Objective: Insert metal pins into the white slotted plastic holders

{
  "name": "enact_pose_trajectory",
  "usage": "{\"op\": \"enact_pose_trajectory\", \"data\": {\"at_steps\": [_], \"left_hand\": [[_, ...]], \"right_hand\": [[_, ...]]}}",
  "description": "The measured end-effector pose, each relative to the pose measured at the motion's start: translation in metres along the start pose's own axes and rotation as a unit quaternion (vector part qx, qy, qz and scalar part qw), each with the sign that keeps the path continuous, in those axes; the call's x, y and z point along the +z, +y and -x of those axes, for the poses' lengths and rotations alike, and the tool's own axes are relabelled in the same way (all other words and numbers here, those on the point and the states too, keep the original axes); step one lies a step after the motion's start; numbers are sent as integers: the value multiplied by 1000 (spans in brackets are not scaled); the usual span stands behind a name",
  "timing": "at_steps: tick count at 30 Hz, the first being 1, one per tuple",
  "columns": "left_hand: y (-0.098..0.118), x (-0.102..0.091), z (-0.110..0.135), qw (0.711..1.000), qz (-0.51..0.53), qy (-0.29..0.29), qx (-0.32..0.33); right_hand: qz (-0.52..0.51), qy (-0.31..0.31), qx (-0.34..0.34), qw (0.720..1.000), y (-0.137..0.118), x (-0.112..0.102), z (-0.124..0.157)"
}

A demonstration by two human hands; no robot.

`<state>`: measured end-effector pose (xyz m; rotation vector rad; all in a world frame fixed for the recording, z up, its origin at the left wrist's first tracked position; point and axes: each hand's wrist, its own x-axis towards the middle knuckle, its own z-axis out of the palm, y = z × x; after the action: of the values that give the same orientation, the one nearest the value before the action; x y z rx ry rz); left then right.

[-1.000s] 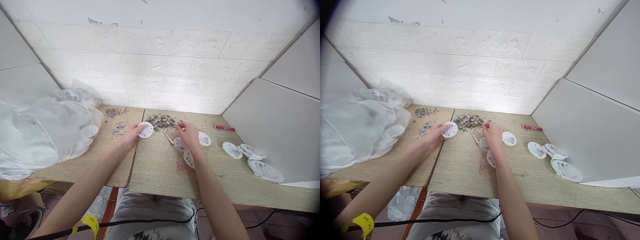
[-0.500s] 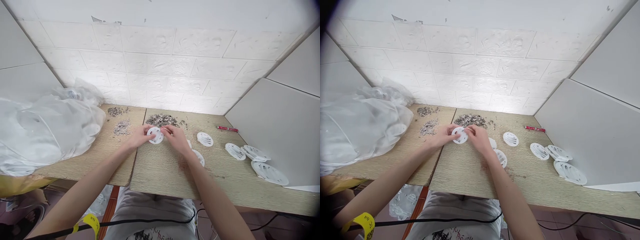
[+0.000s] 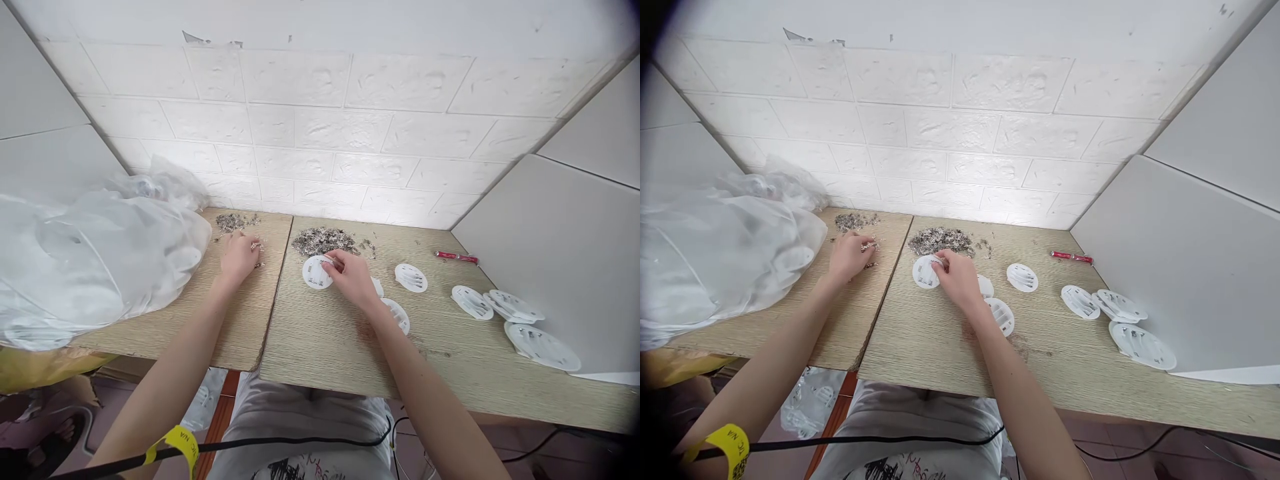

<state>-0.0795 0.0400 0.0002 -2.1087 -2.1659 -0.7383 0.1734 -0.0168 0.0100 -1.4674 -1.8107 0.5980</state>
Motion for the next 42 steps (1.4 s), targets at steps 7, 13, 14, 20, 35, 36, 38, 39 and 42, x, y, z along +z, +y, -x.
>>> {"op": "enact_pose_trajectory", "data": {"at_steps": [7,13,14,20,35,36,38,39,42], "left_hand": [[-4,0,-1,998,-59,-20,-2],[-8,5,-4,999,-48,0,7],[-10,6,-4,999,-41,4,9],[-14,11,-6,1000,7,24,13],[-4,8,-4,999,40,25,-1],[-2,7,-5,997,76,26,-8],[2,4,-5,986,163,31,-33],[4,3,-6,976,210,36,-48],[9,0,-5,934,343,47,-89]], "right_hand": [[18,-2,2,1000,2,0,0],[36,-4,-8,999,1,1,0],[36,-6,-8,999,1,1,0],[40,-12,-10,999,2,3,1],[59,-24,-4,998,-2,1,1],[60,-25,-4,998,-2,1,1],[61,-25,-3,998,-2,0,1],[62,-27,-3,998,-2,1,1],[72,-38,-9,997,-3,2,2]]}}
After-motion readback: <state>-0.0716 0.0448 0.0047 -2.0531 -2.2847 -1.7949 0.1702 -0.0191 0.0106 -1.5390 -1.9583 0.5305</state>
